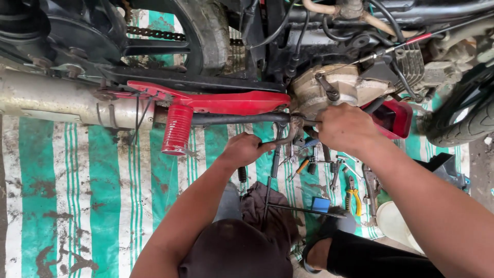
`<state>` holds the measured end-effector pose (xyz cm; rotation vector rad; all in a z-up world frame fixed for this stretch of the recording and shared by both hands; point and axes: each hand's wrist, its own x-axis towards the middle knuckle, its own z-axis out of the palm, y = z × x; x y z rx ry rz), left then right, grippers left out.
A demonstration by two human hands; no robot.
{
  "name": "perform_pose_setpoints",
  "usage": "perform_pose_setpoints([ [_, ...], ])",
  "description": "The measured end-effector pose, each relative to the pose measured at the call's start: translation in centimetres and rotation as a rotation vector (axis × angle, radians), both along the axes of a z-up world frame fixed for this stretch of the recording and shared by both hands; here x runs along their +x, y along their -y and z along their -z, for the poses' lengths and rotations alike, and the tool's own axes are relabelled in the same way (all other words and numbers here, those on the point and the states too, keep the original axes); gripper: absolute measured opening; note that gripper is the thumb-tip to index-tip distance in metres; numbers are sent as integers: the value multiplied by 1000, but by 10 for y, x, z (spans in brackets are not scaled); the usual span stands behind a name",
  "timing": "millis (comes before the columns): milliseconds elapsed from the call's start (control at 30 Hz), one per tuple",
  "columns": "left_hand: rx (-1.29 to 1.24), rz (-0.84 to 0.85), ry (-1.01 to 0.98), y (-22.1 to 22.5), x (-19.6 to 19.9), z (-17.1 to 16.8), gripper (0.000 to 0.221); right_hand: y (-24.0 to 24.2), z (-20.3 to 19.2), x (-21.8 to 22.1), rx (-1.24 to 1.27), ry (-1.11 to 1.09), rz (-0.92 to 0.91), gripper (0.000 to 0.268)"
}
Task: Repairing the footrest assembly of a motorcycle using hand tools like wrenches and pliers.
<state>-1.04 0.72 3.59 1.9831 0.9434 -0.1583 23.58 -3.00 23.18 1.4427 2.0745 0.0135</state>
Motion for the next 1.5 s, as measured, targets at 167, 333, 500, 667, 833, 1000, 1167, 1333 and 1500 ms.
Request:
perform_pose_setpoints([
  [167, 3, -19, 24, -2, 3, 9, 86, -20, 34, 2, 49, -154, 602, 40],
  [333, -16, -4, -9, -5, 5, 10, 87, -25, 29, -9, 28, -119, 640, 40],
  [500, -36, -31, 14, -2, 3, 9, 84, -20, 30, -16, 25, -163, 676, 41],
  [667, -37, -24, 25, -2, 3, 4, 85, -15, 31, -20, 18, -168, 680, 43],
  [833, -40, -17, 64, 0, 1, 3, 87, -10, 37, -27, -32, -164, 684, 45],
  [1000, -42, -21, 43, -3, 1, 9, 89, 2, 39, -37, -106, -190, 734, 43],
  [1167, -32, -53, 100, 0, -2, 9, 86, -10, 48, -26, -258, -424, 1067, 43],
  [1333, -40, -68, 107, 2, 3, 22, 87, -30, 26, -41, -442, -685, 1551, 32],
  [1500, -6, -48, 55, 4, 7, 28, 84, -24, 37, -38, -396, -775, 1631, 15],
])
